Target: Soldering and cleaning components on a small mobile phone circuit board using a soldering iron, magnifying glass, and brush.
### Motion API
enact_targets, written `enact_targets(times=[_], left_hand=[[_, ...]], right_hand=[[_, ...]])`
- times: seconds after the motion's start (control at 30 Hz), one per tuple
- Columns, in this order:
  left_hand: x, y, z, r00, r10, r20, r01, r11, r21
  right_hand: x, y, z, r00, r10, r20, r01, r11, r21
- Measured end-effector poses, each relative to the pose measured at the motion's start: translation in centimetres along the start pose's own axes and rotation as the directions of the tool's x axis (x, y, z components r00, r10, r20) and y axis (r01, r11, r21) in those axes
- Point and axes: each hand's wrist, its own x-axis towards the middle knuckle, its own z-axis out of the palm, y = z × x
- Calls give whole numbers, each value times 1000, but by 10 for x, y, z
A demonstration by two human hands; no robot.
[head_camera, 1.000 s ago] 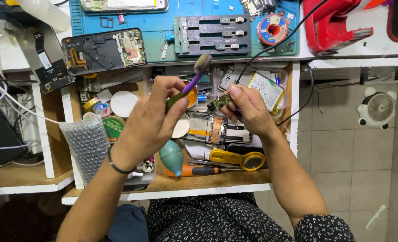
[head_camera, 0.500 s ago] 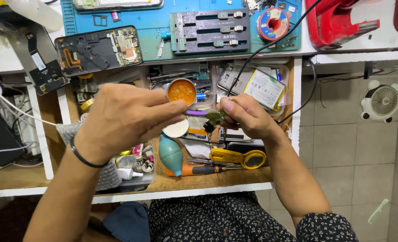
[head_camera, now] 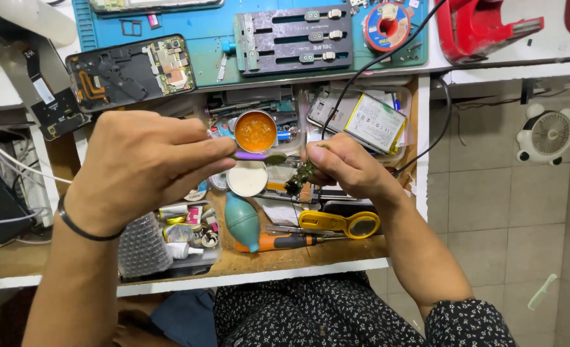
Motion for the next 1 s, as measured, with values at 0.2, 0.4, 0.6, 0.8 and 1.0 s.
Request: enact_targets(times=[0.2,0.4,0.6,0.8,1.0], left_hand=[[14,19,14,999,46,-18,-49,980,-193],[6,2,-7,997,15,-77,-31,978,-204],[18,8,13,998,70,-8,-69,942,-328],[12,5,-15,996,22,-87,-46,958,-282],[8,-1,18,1000,26,1,-25,962,-274]], right_hand=[[-4,3,-3,997,-62,48,68,989,-133],[-2,3,-4,996,-73,55,69,995,71],[-3,-2,-3,992,-103,68,107,992,-65],[-2,1,-3,997,-34,73,36,999,-25],[-2,2,-3,998,8,59,-7,1000,-17]])
